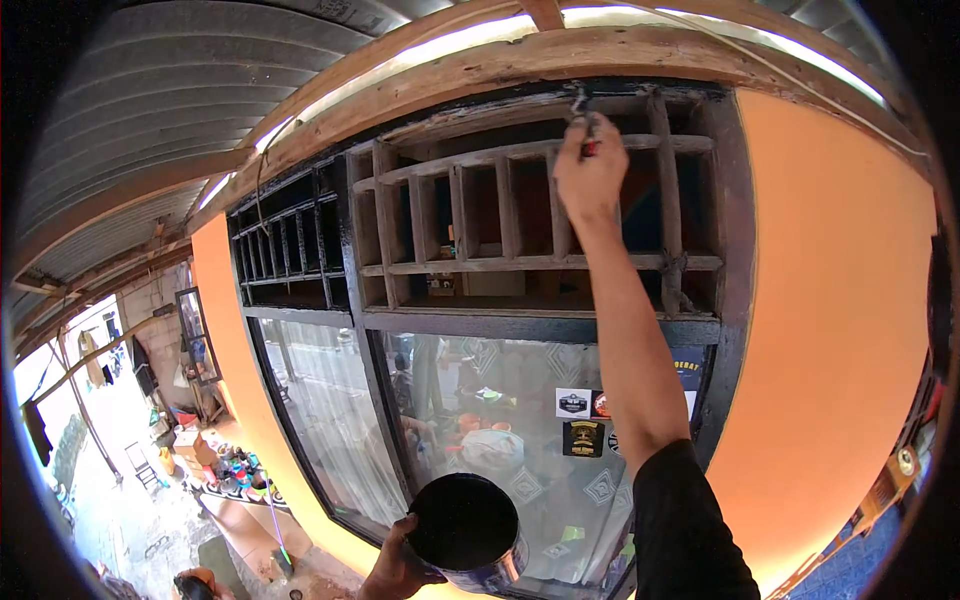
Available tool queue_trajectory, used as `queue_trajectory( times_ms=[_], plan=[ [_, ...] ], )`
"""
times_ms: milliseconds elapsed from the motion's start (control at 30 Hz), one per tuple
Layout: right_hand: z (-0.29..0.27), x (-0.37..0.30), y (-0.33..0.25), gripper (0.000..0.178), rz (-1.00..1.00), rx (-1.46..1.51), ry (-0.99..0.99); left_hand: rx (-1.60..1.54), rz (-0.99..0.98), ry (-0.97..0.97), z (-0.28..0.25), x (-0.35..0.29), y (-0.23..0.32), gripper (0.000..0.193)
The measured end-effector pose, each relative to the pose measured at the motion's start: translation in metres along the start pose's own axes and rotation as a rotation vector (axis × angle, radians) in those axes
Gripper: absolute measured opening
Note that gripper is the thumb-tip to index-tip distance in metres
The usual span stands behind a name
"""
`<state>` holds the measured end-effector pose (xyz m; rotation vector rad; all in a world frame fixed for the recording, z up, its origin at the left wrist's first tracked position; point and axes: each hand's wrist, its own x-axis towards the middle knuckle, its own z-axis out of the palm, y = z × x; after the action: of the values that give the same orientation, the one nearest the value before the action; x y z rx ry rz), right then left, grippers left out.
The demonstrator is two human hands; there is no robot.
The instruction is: The person paints the wooden slats and metal bars of a window frame with black paint using a brush, while holding a paint container.
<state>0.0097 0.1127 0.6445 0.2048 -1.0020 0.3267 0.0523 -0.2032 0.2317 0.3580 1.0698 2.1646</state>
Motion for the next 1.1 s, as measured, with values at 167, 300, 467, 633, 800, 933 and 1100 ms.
queue_trajectory(
  times_ms=[167,300,467,633,800,933,1100],
  plan=[
    [-0.037,0.024,0.032,0.028,0.060,0.018,0.211,0.024,0.011,0.031,-0.005,-0.006,-0.001,0.076],
    [-0.024,0.012,0.026,0.029,-0.110,-0.123,0.259,0.028,0.023,-0.018,0.002,-0.004,-0.001,0.074],
    [0.001,0.001,0.006,0.035,-0.117,-0.071,-0.024,-0.093,0.002,-0.096,0.003,0.002,-0.006,0.074],
    [-0.040,0.012,0.008,0.031,0.000,-0.011,-0.208,-0.061,-0.058,0.071,-0.022,0.017,-0.025,0.072],
    [-0.078,0.038,-0.008,0.037,-0.132,-0.250,-0.498,0.035,-0.168,0.278,-0.030,0.020,-0.041,0.072],
    [-0.049,0.051,-0.027,0.040,-0.386,-0.294,-0.623,0.018,-0.145,0.295,-0.019,0.023,-0.048,0.082],
    [-0.011,0.070,-0.042,0.038,-0.739,-0.524,-0.898,-0.030,-0.122,0.205,-0.021,0.048,-0.080,0.063]
  ],
)
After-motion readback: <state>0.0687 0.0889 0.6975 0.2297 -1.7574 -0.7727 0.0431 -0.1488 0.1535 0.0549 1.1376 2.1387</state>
